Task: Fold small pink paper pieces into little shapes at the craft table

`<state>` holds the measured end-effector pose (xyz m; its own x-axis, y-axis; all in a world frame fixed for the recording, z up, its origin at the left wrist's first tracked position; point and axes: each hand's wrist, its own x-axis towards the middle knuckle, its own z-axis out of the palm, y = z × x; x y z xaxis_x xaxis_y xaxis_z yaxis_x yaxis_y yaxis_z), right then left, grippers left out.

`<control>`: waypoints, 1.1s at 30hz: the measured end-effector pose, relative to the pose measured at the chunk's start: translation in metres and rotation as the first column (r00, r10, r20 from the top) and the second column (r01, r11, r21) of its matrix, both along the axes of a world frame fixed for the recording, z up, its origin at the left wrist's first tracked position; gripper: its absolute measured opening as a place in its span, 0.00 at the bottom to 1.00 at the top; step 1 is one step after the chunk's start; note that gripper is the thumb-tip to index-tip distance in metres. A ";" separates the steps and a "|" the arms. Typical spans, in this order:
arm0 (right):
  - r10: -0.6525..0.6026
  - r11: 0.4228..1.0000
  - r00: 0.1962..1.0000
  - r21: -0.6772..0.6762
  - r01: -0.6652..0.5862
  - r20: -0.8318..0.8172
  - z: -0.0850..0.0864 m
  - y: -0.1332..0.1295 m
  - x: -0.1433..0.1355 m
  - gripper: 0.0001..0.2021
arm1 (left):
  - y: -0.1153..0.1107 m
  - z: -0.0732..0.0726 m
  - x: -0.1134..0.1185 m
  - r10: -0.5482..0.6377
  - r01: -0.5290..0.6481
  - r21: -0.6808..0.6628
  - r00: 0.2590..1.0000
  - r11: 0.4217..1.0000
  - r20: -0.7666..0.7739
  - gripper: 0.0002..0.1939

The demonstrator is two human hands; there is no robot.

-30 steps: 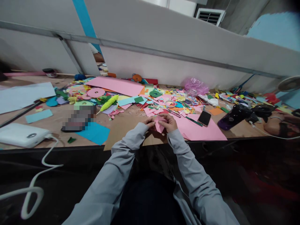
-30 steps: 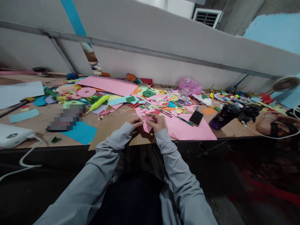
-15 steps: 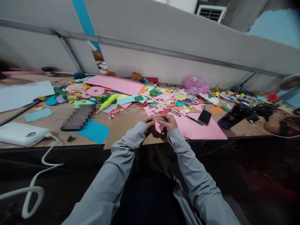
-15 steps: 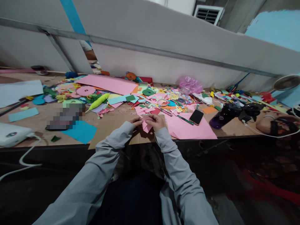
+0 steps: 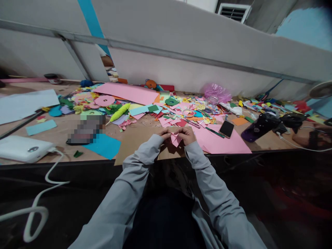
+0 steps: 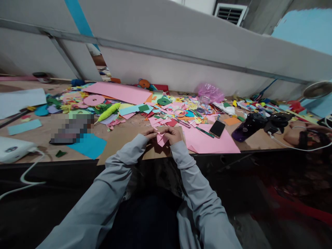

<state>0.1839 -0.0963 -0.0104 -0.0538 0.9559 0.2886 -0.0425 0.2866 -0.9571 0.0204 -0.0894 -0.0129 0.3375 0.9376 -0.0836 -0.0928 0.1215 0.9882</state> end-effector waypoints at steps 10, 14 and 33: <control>0.078 0.997 0.997 0.012 -0.078 -0.002 0.001 -0.003 0.001 0.05 | 0.000 -0.004 0.002 0.028 -0.026 0.052 0.999 0.998 -0.035 0.21; 0.065 0.998 0.996 -0.005 -0.066 -0.067 0.002 -0.004 0.000 0.08 | 0.000 -0.003 0.002 0.059 -0.047 0.143 0.995 0.989 -0.084 0.20; -0.072 0.987 0.990 -0.152 0.054 -0.118 -0.001 -0.003 -0.007 0.21 | 0.001 -0.006 0.006 0.139 -0.114 0.217 0.985 0.969 -0.104 0.23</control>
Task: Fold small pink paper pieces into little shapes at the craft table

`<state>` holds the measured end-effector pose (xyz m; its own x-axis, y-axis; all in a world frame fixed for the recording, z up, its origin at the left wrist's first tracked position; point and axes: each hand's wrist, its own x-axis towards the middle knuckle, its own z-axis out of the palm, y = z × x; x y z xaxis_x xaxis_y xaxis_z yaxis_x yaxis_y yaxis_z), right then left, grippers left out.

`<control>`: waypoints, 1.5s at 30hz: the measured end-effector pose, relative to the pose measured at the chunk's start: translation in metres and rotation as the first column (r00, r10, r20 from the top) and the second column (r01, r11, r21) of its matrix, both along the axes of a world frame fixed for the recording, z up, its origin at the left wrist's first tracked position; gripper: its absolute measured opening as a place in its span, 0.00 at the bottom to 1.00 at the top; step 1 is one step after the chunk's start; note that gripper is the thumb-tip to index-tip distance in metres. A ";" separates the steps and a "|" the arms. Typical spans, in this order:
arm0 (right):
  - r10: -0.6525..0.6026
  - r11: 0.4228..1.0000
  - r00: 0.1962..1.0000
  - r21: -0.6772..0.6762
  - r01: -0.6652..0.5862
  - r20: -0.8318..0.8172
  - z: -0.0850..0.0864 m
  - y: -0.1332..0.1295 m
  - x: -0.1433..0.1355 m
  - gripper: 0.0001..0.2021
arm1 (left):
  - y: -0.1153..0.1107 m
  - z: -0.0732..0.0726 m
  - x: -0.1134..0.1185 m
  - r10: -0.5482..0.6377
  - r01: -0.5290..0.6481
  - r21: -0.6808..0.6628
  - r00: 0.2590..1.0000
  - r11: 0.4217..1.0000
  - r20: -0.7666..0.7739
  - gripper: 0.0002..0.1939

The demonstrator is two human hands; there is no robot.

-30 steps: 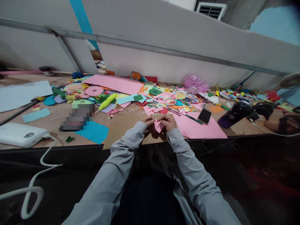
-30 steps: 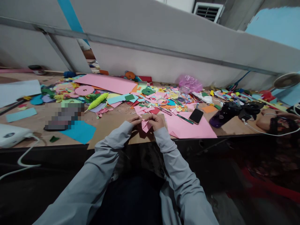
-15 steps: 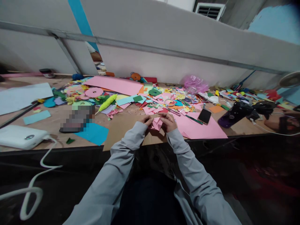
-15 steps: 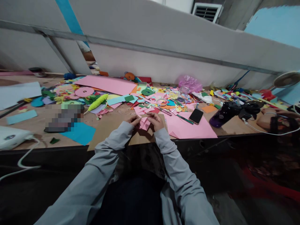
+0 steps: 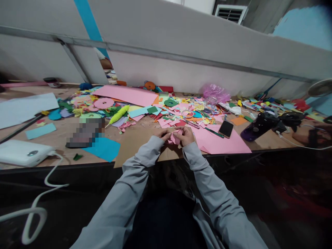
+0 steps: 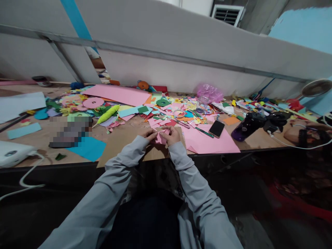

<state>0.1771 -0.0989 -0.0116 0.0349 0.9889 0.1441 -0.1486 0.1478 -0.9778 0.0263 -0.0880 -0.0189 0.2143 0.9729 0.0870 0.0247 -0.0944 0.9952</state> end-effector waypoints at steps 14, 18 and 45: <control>-0.019 0.999 1.000 0.026 0.020 -0.020 0.010 0.000 0.000 0.13 | -0.004 0.006 -0.002 -0.006 0.008 -0.076 1.000 0.997 0.029 0.23; 0.055 0.998 0.998 0.020 -0.054 -0.027 0.011 -0.002 0.004 0.16 | -0.005 0.008 -0.003 0.007 0.001 -0.092 0.997 0.996 0.083 0.23; 0.019 1.000 0.999 -0.014 -0.020 -0.041 0.004 0.006 0.003 0.09 | -0.012 0.008 0.000 -0.029 0.051 -0.150 0.989 0.987 0.145 0.19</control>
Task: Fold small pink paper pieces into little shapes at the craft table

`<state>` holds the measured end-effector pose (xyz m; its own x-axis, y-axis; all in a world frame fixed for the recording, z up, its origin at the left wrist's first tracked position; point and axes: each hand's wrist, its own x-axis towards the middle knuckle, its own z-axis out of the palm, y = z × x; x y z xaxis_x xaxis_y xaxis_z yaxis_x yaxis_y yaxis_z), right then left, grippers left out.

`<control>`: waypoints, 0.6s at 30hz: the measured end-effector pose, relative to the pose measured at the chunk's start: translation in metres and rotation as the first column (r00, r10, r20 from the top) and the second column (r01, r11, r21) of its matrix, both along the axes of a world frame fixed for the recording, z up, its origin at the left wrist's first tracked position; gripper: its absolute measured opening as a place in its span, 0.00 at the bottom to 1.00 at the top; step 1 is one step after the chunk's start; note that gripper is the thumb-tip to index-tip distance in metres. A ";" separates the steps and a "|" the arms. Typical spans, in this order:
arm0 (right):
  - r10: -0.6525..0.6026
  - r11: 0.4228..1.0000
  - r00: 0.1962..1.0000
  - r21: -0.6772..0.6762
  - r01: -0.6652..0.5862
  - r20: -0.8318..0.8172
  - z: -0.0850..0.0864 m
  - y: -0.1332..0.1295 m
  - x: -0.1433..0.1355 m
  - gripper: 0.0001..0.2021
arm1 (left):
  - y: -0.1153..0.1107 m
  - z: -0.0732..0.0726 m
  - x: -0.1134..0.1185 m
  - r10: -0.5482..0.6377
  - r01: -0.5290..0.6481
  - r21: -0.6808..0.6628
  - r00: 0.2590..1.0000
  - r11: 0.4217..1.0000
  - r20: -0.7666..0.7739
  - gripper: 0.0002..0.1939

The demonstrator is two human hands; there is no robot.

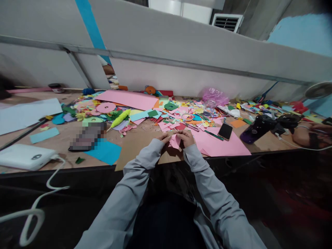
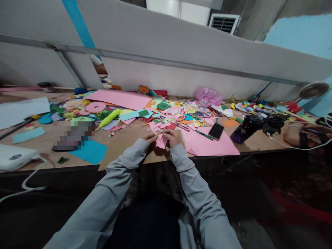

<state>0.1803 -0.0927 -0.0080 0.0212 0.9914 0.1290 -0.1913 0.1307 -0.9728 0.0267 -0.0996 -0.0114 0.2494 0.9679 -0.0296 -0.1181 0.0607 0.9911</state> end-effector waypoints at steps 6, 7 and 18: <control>0.035 0.997 0.999 0.071 -0.036 0.006 0.001 -0.004 -0.003 0.17 | 0.003 -0.001 -0.002 -0.012 0.012 0.006 0.999 1.000 -0.043 0.19; 0.026 0.998 1.000 0.055 -0.027 0.006 0.000 -0.004 -0.004 0.17 | 0.005 -0.003 -0.002 -0.018 0.019 0.011 0.998 1.000 -0.059 0.19; 0.015 1.000 0.999 0.015 -0.014 -0.041 0.001 -0.004 -0.005 0.16 | 0.012 -0.013 0.000 -0.017 0.018 0.008 0.997 1.000 -0.069 0.22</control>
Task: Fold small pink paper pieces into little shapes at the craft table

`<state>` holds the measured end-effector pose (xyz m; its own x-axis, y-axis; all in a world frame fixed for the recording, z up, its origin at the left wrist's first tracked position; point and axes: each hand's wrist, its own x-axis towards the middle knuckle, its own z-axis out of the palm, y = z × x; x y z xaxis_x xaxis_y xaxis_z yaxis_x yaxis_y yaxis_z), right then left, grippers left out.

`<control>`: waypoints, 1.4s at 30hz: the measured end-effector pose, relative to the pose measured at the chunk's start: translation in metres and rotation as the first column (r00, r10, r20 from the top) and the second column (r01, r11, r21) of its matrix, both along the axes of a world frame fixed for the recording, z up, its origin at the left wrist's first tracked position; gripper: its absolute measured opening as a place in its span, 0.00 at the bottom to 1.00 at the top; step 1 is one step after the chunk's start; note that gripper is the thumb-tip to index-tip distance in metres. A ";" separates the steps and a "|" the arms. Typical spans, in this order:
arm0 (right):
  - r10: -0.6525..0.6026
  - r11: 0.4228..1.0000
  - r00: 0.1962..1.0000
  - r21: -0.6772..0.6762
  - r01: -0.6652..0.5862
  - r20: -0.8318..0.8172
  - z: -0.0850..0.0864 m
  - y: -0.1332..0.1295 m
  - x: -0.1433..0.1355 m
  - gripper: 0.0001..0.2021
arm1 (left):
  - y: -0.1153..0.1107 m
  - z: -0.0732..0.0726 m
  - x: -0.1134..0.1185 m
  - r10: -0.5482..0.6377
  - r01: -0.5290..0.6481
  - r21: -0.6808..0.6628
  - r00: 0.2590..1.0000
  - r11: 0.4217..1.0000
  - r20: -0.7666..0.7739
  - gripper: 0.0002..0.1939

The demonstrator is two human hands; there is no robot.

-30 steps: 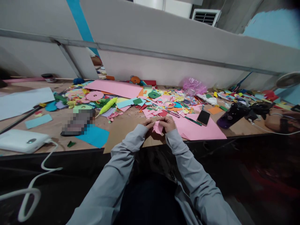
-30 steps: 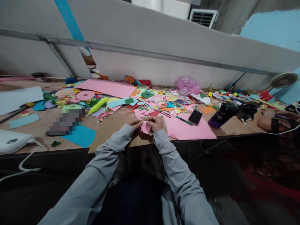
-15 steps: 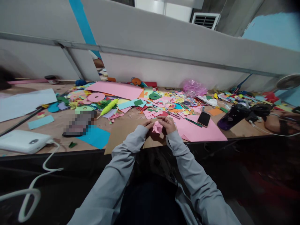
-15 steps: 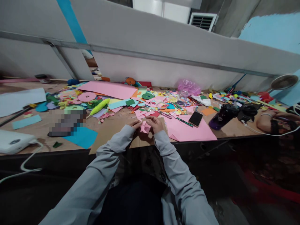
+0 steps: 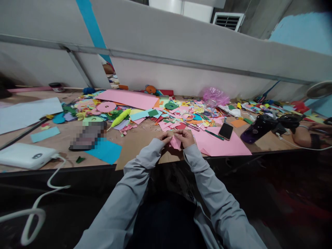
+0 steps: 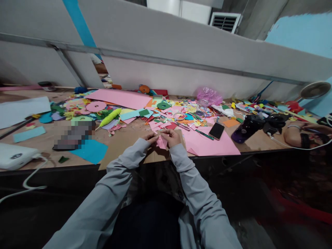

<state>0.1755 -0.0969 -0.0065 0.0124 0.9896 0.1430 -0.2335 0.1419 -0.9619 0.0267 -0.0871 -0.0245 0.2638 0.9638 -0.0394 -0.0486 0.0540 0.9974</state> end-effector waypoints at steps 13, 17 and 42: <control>0.122 0.990 0.992 0.072 -0.123 0.019 -0.003 -0.002 0.000 0.29 | -0.008 0.016 -0.004 0.137 -0.135 0.159 0.991 0.978 -0.003 0.19; 0.039 0.993 0.999 0.113 -0.040 0.013 -0.003 -0.003 0.001 0.30 | -0.005 0.013 -0.005 0.092 -0.092 0.116 0.996 0.989 0.003 0.21; -0.110 0.987 0.983 0.135 0.090 0.149 -0.007 -0.004 -0.004 0.10 | -0.005 0.009 -0.003 0.113 -0.116 0.130 0.993 0.985 0.030 0.23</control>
<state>0.1712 -0.1011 -0.0135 0.0779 0.9580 0.2760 -0.0612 0.2809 -0.9578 0.0234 -0.0918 -0.0156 0.1506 0.9841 0.0943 -0.0697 -0.0846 0.9940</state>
